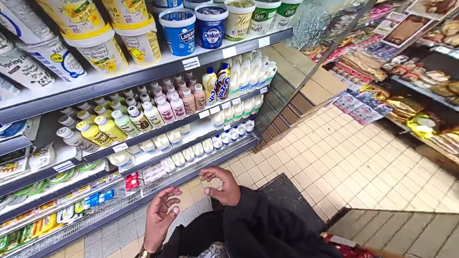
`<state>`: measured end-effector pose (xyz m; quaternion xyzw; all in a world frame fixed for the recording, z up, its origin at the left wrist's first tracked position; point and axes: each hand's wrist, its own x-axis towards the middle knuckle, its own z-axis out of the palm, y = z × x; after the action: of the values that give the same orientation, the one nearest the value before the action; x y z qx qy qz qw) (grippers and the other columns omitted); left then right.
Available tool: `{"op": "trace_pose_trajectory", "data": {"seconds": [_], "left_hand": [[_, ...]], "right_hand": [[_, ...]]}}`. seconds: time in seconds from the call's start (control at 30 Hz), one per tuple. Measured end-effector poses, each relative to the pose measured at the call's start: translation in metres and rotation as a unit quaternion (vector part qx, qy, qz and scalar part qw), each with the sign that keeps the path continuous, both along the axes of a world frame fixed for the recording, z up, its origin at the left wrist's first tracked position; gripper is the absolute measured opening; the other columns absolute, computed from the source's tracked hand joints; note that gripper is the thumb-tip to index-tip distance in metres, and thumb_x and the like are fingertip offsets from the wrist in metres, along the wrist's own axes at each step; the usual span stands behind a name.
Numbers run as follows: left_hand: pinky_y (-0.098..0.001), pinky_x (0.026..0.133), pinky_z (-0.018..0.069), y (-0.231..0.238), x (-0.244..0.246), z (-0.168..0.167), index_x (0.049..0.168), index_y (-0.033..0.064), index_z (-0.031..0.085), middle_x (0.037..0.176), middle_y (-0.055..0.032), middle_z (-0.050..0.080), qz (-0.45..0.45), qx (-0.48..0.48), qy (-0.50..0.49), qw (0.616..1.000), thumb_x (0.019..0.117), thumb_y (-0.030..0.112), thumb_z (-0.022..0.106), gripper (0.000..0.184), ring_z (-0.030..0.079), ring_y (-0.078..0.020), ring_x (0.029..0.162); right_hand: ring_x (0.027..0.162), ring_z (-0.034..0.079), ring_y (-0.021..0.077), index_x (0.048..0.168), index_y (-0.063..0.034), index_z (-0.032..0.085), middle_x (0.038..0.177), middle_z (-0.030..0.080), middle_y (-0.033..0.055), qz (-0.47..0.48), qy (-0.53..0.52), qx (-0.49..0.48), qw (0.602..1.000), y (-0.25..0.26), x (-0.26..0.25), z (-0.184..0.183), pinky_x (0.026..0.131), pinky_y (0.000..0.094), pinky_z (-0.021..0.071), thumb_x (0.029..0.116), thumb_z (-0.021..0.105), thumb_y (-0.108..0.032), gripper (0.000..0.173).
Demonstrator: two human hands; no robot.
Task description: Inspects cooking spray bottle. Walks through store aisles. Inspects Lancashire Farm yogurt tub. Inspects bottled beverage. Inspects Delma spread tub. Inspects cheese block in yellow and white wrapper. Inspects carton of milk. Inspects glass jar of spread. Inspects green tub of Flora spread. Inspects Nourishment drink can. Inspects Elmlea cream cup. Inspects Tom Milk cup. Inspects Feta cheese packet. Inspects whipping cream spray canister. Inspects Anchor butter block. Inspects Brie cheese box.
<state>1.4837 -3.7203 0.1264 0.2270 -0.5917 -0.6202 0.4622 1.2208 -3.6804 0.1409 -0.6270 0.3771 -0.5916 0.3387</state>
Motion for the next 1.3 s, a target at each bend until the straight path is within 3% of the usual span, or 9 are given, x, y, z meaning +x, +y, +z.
{"op": "trace_pose_trajectory", "data": {"seconds": [0.23,0.33,0.47,0.6,0.7,0.77,0.97,1.1,1.3], "left_hand": [[-0.0371,0.09,0.0601,-0.018,-0.054,-0.004,0.136,0.0182,0.062,0.128,-0.0121,0.067,0.026,0.009,0.019,0.999,0.0889,0.03,0.078,0.051,0.068,-0.0267,0.113],[-0.0366,0.09,0.0602,-0.016,-0.061,-0.003,0.136,0.018,0.062,0.128,-0.0116,0.067,0.063,0.008,0.021,0.998,0.0887,0.031,0.079,0.052,0.068,-0.0261,0.112],[-0.0378,0.09,0.0605,-0.009,-0.061,0.002,0.135,0.0179,0.063,0.127,-0.0127,0.067,0.124,0.004,0.021,0.992,0.0877,0.033,0.08,0.053,0.068,-0.0273,0.112],[-0.0377,0.089,0.0607,0.001,-0.058,0.003,0.136,0.0188,0.062,0.128,-0.0129,0.067,0.176,0.009,0.019,0.984,0.0882,0.034,0.079,0.052,0.068,-0.0274,0.112],[-0.0387,0.089,0.0611,0.008,-0.055,0.001,0.135,0.0179,0.063,0.126,-0.0138,0.067,0.214,0.008,0.015,0.977,0.0886,0.034,0.079,0.051,0.069,-0.0288,0.11],[-0.0381,0.088,0.0613,0.013,-0.052,0.0,0.135,0.0184,0.063,0.126,-0.0135,0.068,0.23,0.008,0.005,0.973,0.0893,0.035,0.078,0.051,0.069,-0.0284,0.11],[-0.0368,0.086,0.0619,0.019,-0.048,0.001,0.135,0.0181,0.063,0.125,-0.0139,0.068,0.258,0.006,0.001,0.966,0.0903,0.035,0.077,0.05,0.069,-0.0281,0.109],[-0.0375,0.087,0.0619,0.021,-0.047,0.0,0.135,0.0192,0.063,0.126,-0.0135,0.068,0.259,-0.002,0.003,0.966,0.0904,0.035,0.077,0.049,0.069,-0.0284,0.111],[-0.0364,0.087,0.0619,0.016,-0.049,0.001,0.135,0.0197,0.064,0.126,-0.0128,0.069,0.253,0.001,0.017,0.967,0.0883,0.035,0.079,0.051,0.07,-0.028,0.111]], "right_hand": [[0.113,0.067,0.0232,0.127,0.0077,0.063,0.123,0.069,0.0181,-0.071,0.119,-0.043,0.989,-0.136,-0.113,0.073,0.09,0.0398,0.0594,0.0915,0.072,-0.026,0.05],[0.11,0.068,0.0249,0.129,0.002,0.064,0.128,0.067,0.0174,-0.111,0.162,-0.06,0.979,-0.207,-0.141,0.122,0.088,0.0435,0.0602,0.0889,0.074,-0.021,0.048],[0.11,0.068,0.0262,0.132,-0.0042,0.065,0.135,0.062,0.017,-0.163,0.242,-0.114,0.95,-0.298,-0.163,0.192,0.083,0.0406,0.0608,0.0921,0.072,-0.019,0.043],[0.119,0.063,0.0337,0.138,-0.0072,0.062,0.144,0.057,0.0179,-0.21,0.394,-0.129,0.885,-0.359,-0.176,0.241,0.098,0.0501,0.0525,0.0946,0.063,-0.011,0.043],[0.127,0.059,0.0388,0.137,-0.0089,0.063,0.141,0.06,0.0181,-0.219,0.472,-0.119,0.846,-0.384,-0.176,0.255,0.106,0.0594,0.0451,0.0959,0.059,-0.007,0.041],[0.128,0.056,0.043,0.136,-0.0097,0.064,0.138,0.061,0.02,-0.225,0.514,-0.117,0.819,-0.393,-0.175,0.258,0.102,0.0653,0.0444,0.0971,0.06,-0.011,0.039],[0.121,0.058,0.0471,0.121,-0.0045,0.07,0.123,0.065,0.0246,-0.249,0.582,-0.166,0.756,-0.403,-0.169,0.269,0.095,0.0659,0.0455,0.097,0.059,-0.009,0.026],[0.119,0.058,0.0463,0.117,-0.0038,0.069,0.118,0.067,0.0234,-0.263,0.593,-0.19,0.737,-0.397,-0.161,0.269,0.098,0.0668,0.0386,0.097,0.062,-0.014,0.023],[0.115,0.061,0.044,0.113,-0.0036,0.071,0.117,0.067,0.0213,-0.26,0.593,-0.177,0.741,-0.376,-0.149,0.275,0.095,0.0654,0.0432,0.0911,0.069,-0.011,0.023]]}}
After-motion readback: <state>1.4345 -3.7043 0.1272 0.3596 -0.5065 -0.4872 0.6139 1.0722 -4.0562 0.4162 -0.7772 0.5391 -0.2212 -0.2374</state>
